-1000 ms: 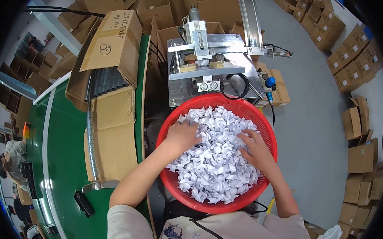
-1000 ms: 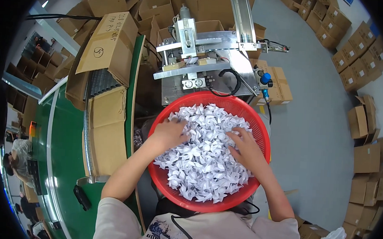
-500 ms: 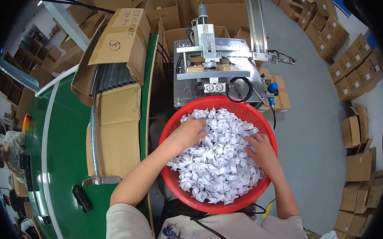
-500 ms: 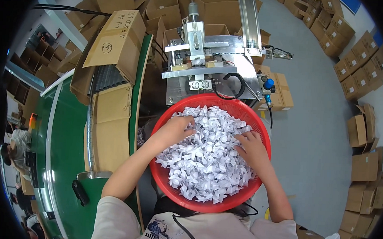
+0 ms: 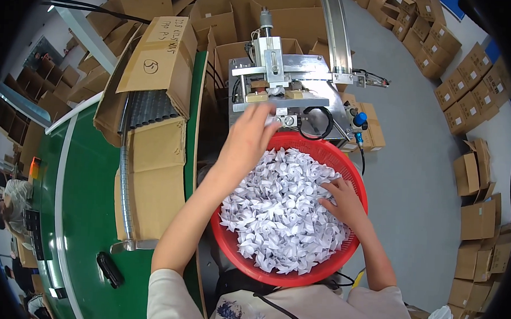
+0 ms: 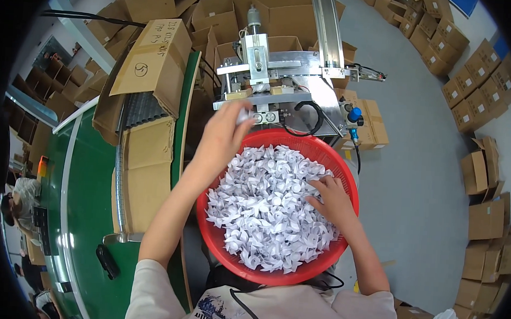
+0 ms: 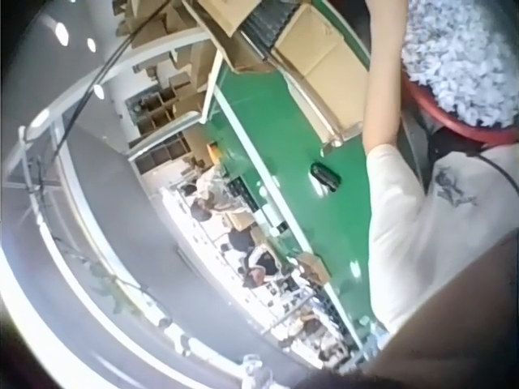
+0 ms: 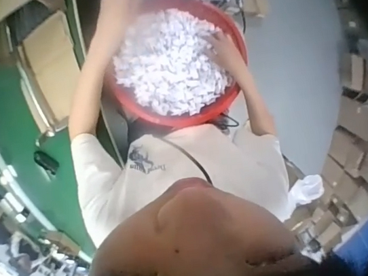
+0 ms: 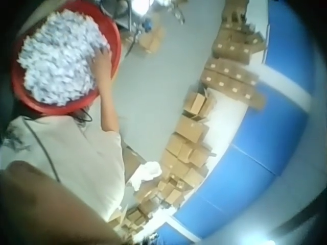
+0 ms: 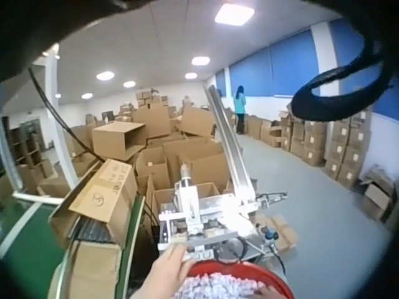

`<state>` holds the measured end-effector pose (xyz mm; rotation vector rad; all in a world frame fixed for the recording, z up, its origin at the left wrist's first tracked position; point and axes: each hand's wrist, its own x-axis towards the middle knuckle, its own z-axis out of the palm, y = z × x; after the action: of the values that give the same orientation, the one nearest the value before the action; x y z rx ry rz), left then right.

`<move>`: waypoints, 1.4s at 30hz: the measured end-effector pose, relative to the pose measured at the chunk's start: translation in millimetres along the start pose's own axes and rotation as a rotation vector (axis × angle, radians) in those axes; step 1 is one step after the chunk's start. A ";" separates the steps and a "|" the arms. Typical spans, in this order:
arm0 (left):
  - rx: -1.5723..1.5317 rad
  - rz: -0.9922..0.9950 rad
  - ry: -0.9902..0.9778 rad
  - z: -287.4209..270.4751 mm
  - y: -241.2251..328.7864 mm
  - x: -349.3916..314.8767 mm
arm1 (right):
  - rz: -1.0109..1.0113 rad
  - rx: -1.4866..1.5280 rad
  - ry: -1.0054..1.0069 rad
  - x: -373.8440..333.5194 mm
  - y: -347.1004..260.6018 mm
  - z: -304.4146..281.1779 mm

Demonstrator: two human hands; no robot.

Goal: Feeding small white items from a basin into a packaging machine on a production floor.

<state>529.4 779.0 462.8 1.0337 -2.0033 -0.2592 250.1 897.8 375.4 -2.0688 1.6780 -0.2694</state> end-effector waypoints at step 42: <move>0.312 -0.181 -0.872 62.3 -22.2 -83.3 | -0.044 0.124 0.117 -6.6 7.1 12.2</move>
<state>519.8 815.8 363.5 1.4669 -2.7878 -0.5839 247.6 905.8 362.3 -2.0342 1.6393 -0.5052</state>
